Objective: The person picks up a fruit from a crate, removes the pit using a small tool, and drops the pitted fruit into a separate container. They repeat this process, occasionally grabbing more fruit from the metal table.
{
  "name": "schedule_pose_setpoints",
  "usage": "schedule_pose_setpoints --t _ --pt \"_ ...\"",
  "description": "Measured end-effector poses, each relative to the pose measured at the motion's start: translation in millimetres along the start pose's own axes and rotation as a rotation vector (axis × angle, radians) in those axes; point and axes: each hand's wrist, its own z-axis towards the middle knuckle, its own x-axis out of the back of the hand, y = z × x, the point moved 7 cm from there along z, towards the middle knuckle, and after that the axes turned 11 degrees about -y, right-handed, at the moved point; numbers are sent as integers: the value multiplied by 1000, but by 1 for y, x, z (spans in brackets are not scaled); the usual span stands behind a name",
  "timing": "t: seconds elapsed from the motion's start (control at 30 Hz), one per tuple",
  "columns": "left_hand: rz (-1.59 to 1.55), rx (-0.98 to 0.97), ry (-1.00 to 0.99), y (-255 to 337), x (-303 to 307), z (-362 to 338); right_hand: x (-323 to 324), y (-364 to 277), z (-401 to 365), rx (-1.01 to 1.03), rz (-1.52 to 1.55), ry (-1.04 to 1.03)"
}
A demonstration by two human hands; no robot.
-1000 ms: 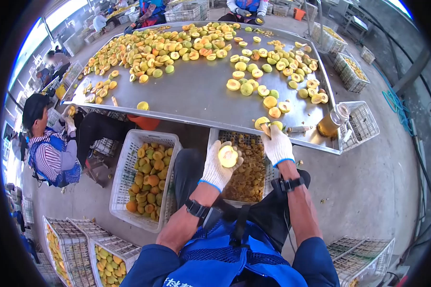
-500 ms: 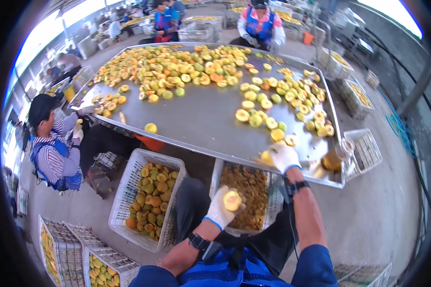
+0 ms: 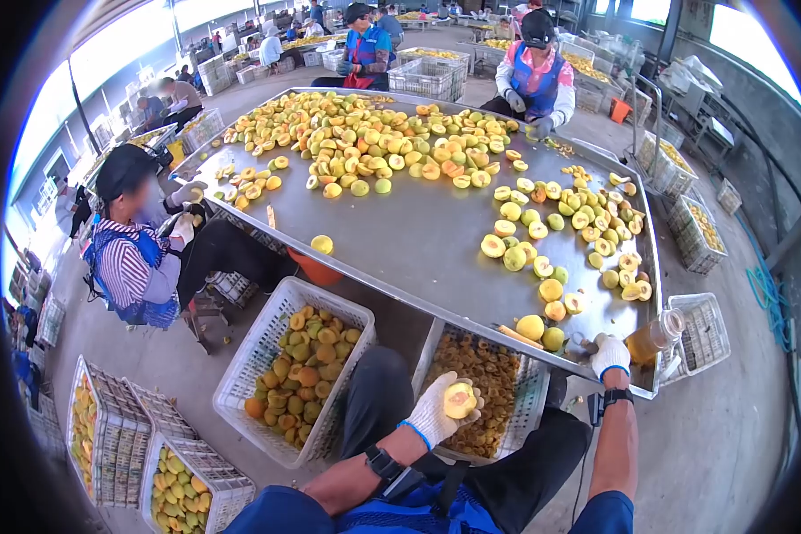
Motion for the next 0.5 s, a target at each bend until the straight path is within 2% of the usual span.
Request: schedule_pose_setpoints --t 0.03,0.07,0.13,0.17,0.27,0.33,0.4,0.47,0.5 --pt "-3 -18 0 2 -4 -3 3 3 -2 -52 4 84" --pt "-7 -34 1 4 -7 -6 3 2 -3 -48 8 79" --pt "28 -89 -20 11 -18 -8 26 3 -18 -199 80 187" --pt "64 -137 -42 17 -24 -10 24 6 -20 -157 171 318" --pt "170 -239 -59 29 -34 -9 40 -32 -63 51 465 341" --pt "234 -284 -67 36 -41 -6 33 -71 -95 277 811 270" --pt "190 -277 -82 37 -51 -5 34 -119 -142 360 1070 35" --pt "181 -279 -83 34 -60 -5 36 -157 -185 311 1351 -262" --pt "176 -293 -88 33 -62 -6 28 -168 -192 357 1352 -209"
